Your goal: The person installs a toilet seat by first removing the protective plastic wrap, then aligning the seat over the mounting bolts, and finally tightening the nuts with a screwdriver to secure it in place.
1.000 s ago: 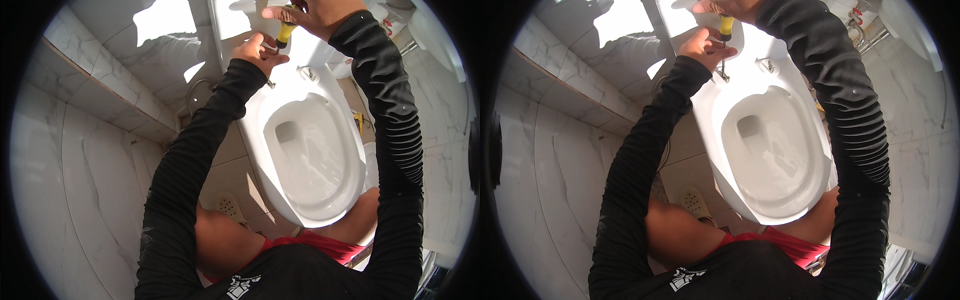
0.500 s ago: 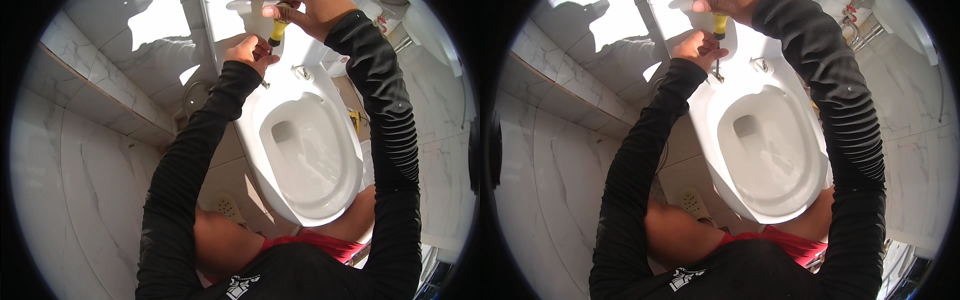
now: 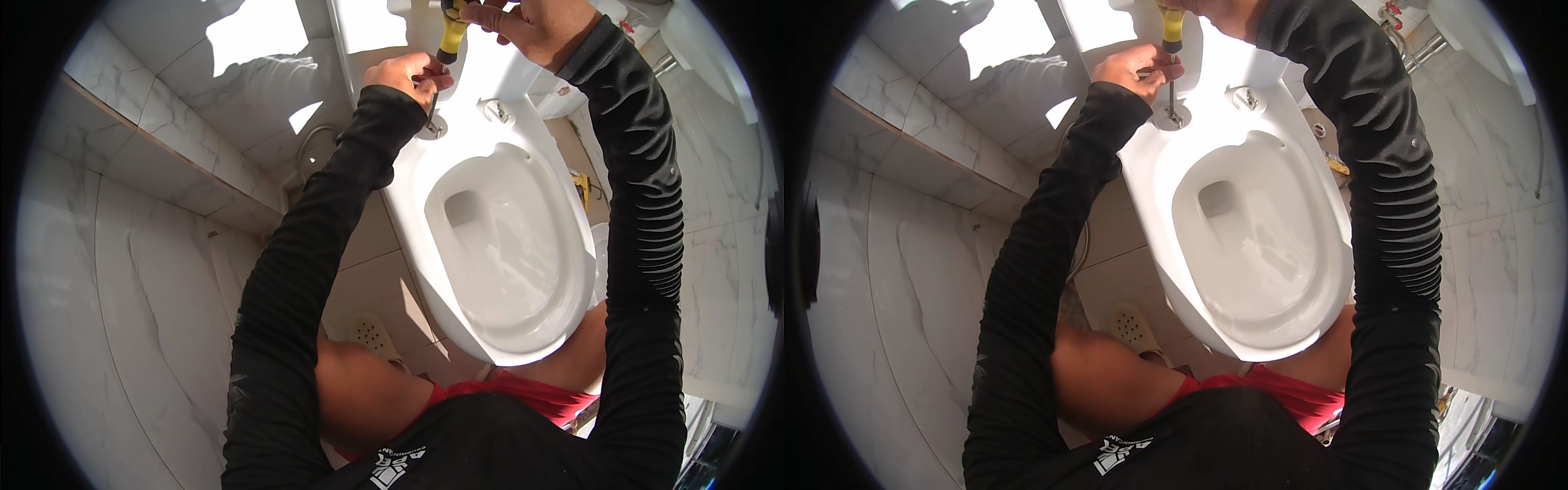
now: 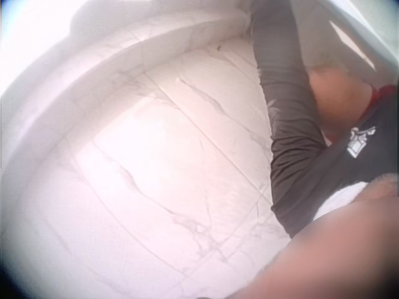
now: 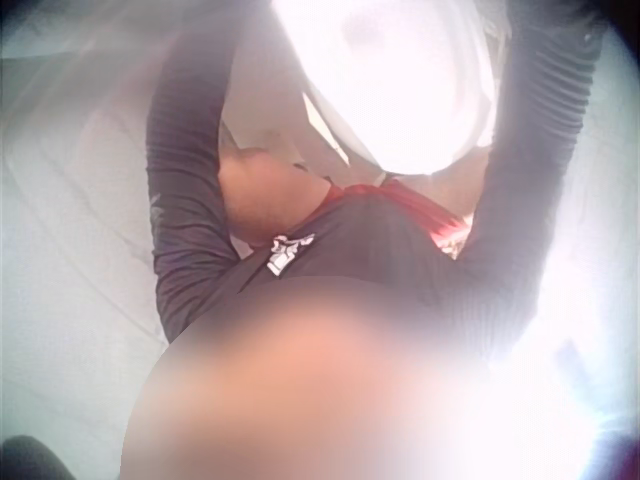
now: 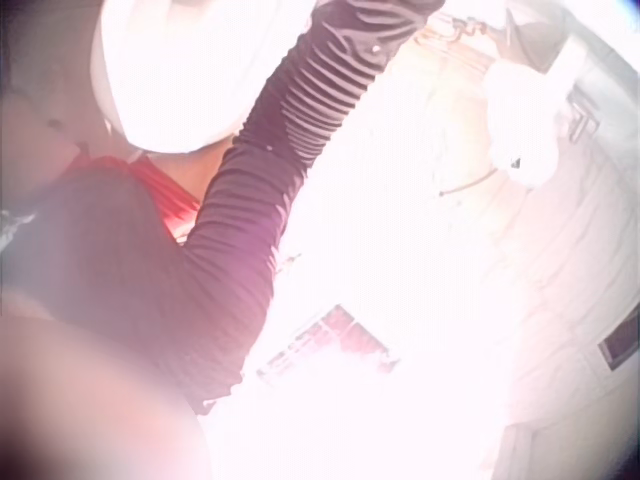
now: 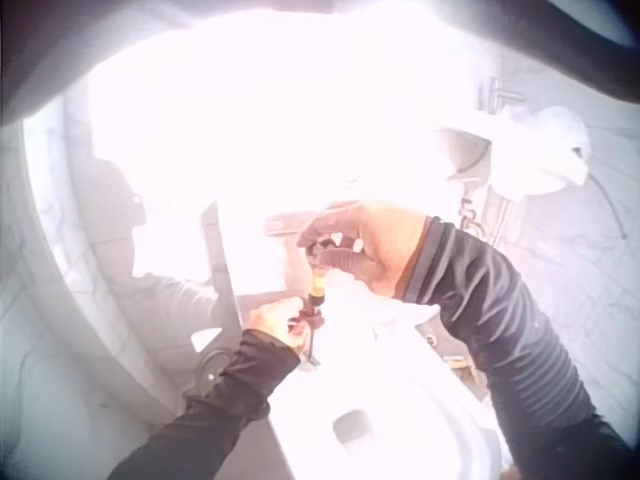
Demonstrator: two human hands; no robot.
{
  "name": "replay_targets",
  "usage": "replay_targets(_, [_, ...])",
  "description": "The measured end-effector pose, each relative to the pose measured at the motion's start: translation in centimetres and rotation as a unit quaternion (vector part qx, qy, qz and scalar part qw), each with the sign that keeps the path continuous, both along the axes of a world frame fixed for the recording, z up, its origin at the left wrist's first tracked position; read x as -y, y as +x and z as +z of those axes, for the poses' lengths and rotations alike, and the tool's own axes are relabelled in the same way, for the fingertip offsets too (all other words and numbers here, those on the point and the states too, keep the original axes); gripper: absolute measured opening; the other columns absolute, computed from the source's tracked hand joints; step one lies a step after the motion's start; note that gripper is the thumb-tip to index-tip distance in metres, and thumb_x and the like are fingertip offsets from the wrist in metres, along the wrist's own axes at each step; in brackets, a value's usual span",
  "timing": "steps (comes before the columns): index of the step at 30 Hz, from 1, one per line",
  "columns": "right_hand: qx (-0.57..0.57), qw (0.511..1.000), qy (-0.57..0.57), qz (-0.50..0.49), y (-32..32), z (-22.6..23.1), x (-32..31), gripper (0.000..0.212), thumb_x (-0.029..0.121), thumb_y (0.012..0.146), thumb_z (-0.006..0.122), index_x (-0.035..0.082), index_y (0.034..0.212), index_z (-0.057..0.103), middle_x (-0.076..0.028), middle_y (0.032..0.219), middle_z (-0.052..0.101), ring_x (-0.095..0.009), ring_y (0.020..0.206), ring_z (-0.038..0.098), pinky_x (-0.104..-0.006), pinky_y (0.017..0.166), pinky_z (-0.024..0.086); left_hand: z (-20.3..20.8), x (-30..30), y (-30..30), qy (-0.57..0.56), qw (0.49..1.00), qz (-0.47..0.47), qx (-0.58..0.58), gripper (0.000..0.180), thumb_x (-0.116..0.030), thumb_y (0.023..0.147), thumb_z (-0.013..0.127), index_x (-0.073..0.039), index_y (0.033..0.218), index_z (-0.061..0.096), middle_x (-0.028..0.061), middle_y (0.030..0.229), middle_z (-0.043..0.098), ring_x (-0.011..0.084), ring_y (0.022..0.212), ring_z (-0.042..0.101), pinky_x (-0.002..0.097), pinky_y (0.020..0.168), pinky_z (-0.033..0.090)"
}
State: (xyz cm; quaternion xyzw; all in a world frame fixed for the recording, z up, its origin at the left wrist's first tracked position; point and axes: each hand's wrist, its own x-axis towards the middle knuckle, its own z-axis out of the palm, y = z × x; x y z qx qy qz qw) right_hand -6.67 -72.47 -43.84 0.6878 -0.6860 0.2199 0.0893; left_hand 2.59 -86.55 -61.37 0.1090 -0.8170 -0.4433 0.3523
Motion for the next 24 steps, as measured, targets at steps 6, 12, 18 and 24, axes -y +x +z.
replay_targets(6, [-0.141, 0.954, 0.105, -0.243, 0.4, 0.6, 0.9, 0.027, 0.020, 0.091, 0.072, -0.001, 0.108, 0.073, -0.024, 0.103, 0.073, -0.034, 0.093, 0.072, -0.0415, 0.083, 0.056, 0.1, -0.5, -0.1, -0.043, 0.996, 0.042, 0.068, 0.011, 0.000, 0.088, 0.068, 0.000, 0.098, 0.071, 0.0101, 0.094, 0.078, 0.0170, 0.090, 0.077, 0.0267, 0.081, 0.060])
replay_targets(12, [-0.044, 0.998, 0.044, -0.016, -0.1, 0.3, 0.3, 0.036, 0.018, 0.091, 0.073, 0.001, 0.122, 0.069, -0.024, 0.112, 0.071, -0.036, 0.098, 0.071, -0.0428, 0.086, 0.056, 0.1, -0.1, 0.2, 0.015, 0.999, 0.007, 0.034, 0.012, 0.001, 0.088, 0.068, 0.001, 0.100, 0.071, 0.0090, 0.094, 0.079, 0.0166, 0.093, 0.077, 0.0271, 0.083, 0.061])
replay_targets(18, [-0.086, 0.983, 0.033, -0.157, -0.5, -0.6, 0.4, 0.035, 0.030, 0.090, 0.073, -0.002, 0.105, 0.074, -0.021, 0.094, 0.074, -0.036, 0.086, 0.072, -0.0420, 0.080, 0.057, -0.4, 0.0, -0.4, -0.027, 0.999, -0.014, 0.015, 0.013, 0.001, 0.089, 0.067, 0.001, 0.102, 0.070, 0.0077, 0.094, 0.079, 0.0169, 0.096, 0.077, 0.0290, 0.085, 0.061])
replay_targets(24, [-0.112, 0.979, 0.004, -0.172, -2.4, -3.4, 1.4, 0.055, 0.049, 0.089, 0.071, 0.002, 0.117, 0.071, -0.018, 0.096, 0.075, -0.028, 0.083, 0.073, -0.0384, 0.071, 0.059, -0.5, -0.5, -0.2, -0.031, 0.998, 0.044, 0.012, 0.024, -0.001, 0.085, 0.075, -0.001, 0.105, 0.063, 0.0081, 0.091, 0.078, 0.0192, 0.088, 0.077, 0.0306, 0.078, 0.061])
